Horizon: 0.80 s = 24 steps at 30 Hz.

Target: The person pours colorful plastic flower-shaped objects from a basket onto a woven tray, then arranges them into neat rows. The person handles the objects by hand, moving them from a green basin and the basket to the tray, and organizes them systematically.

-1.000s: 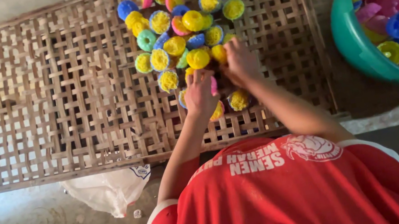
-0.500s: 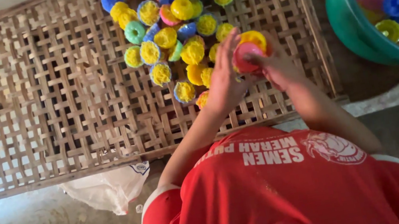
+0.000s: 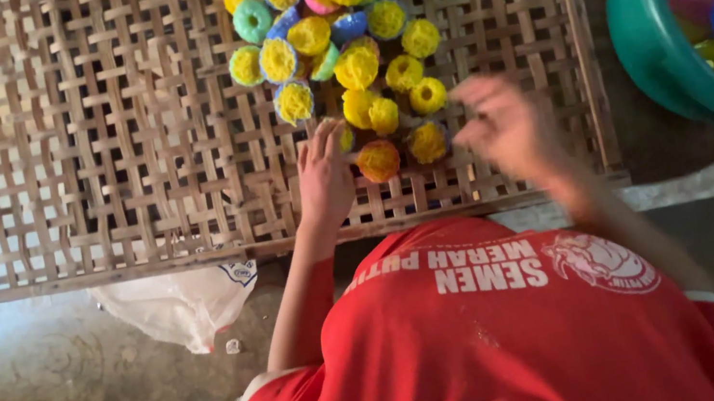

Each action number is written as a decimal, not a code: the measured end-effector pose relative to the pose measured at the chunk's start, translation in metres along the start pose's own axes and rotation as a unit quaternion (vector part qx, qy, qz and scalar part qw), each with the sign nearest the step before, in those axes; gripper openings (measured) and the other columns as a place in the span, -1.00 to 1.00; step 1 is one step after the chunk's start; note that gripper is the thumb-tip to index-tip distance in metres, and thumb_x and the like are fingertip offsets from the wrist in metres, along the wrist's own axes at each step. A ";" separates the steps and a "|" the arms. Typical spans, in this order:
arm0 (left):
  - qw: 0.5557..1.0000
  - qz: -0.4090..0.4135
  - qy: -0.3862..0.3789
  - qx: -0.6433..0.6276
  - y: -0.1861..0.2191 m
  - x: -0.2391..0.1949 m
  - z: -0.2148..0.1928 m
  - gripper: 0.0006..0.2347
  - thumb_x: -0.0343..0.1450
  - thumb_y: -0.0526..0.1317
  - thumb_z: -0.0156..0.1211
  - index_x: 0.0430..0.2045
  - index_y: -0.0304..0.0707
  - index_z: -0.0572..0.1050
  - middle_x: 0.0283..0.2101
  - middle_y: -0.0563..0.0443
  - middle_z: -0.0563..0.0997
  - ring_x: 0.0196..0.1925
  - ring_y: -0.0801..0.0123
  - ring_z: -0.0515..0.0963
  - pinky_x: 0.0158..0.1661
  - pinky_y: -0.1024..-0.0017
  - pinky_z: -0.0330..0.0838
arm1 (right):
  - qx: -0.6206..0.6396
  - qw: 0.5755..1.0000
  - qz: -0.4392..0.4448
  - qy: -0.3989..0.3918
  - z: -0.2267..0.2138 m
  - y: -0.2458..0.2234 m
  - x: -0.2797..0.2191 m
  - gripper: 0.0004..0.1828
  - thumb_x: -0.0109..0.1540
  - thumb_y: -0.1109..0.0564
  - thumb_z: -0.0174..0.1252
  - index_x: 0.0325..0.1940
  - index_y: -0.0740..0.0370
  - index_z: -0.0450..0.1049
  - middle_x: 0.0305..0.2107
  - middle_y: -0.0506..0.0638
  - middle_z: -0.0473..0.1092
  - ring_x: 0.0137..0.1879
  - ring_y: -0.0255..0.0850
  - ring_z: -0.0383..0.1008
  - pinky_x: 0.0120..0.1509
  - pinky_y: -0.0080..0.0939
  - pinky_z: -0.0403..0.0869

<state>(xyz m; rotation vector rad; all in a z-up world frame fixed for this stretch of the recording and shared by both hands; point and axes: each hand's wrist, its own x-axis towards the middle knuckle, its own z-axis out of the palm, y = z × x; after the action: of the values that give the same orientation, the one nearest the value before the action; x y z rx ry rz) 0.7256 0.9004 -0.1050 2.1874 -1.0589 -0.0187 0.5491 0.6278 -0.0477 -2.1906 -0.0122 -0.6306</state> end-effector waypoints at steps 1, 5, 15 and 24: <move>1.000 -0.026 -0.006 0.014 0.000 0.003 0.004 -0.46 0.27 -0.47 0.13 0.22 -0.25 0.35 0.24 -0.20 0.47 0.32 -0.02 0.42 0.31 0.07 0.15 | -0.102 0.987 0.006 -0.123 0.027 -0.003 -0.005 -0.39 0.09 0.17 0.48 0.21 0.11 0.46 0.11 0.10 0.41 0.16 -0.04 0.47 0.16 -0.11 0.55; 0.993 -0.108 -0.002 0.040 0.004 0.015 0.006 -0.49 0.26 -0.39 0.23 0.16 -0.14 0.39 0.09 -0.13 0.52 0.18 0.04 0.51 0.28 0.04 0.18 | -0.225 0.966 0.018 -0.125 0.082 0.001 -0.003 -0.26 0.07 0.25 0.41 0.34 0.19 0.38 0.09 0.11 0.44 0.18 0.04 0.49 0.21 -0.01 0.53; 0.957 -0.258 -0.004 -0.130 -0.003 0.011 -0.002 -0.61 0.35 -0.31 0.25 0.11 -0.09 0.51 -0.06 -0.27 0.65 0.03 -0.08 0.64 0.01 0.19 0.53 | -0.066 0.977 0.197 -0.057 0.032 0.025 -0.006 -0.50 0.20 0.32 0.18 0.25 0.18 0.44 0.05 0.24 0.51 0.19 0.07 0.55 0.27 -0.08 0.48; 0.977 -0.167 0.078 -0.106 0.049 0.030 -0.003 -0.59 0.32 -0.31 0.32 0.10 -0.08 0.50 -0.13 -0.17 0.66 -0.12 0.01 0.67 -0.14 0.20 0.55 | 0.229 0.937 0.263 0.008 -0.012 0.046 0.010 -0.29 0.20 0.44 -0.04 0.48 0.29 0.26 0.25 0.19 0.43 0.30 -0.17 0.45 0.42 -0.22 0.40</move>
<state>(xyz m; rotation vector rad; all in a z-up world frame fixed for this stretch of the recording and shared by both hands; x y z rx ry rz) 0.7127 0.8600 -0.0655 2.1077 -0.5675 -0.1034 0.5622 0.5868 -0.0706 -1.6352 0.3876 -0.2971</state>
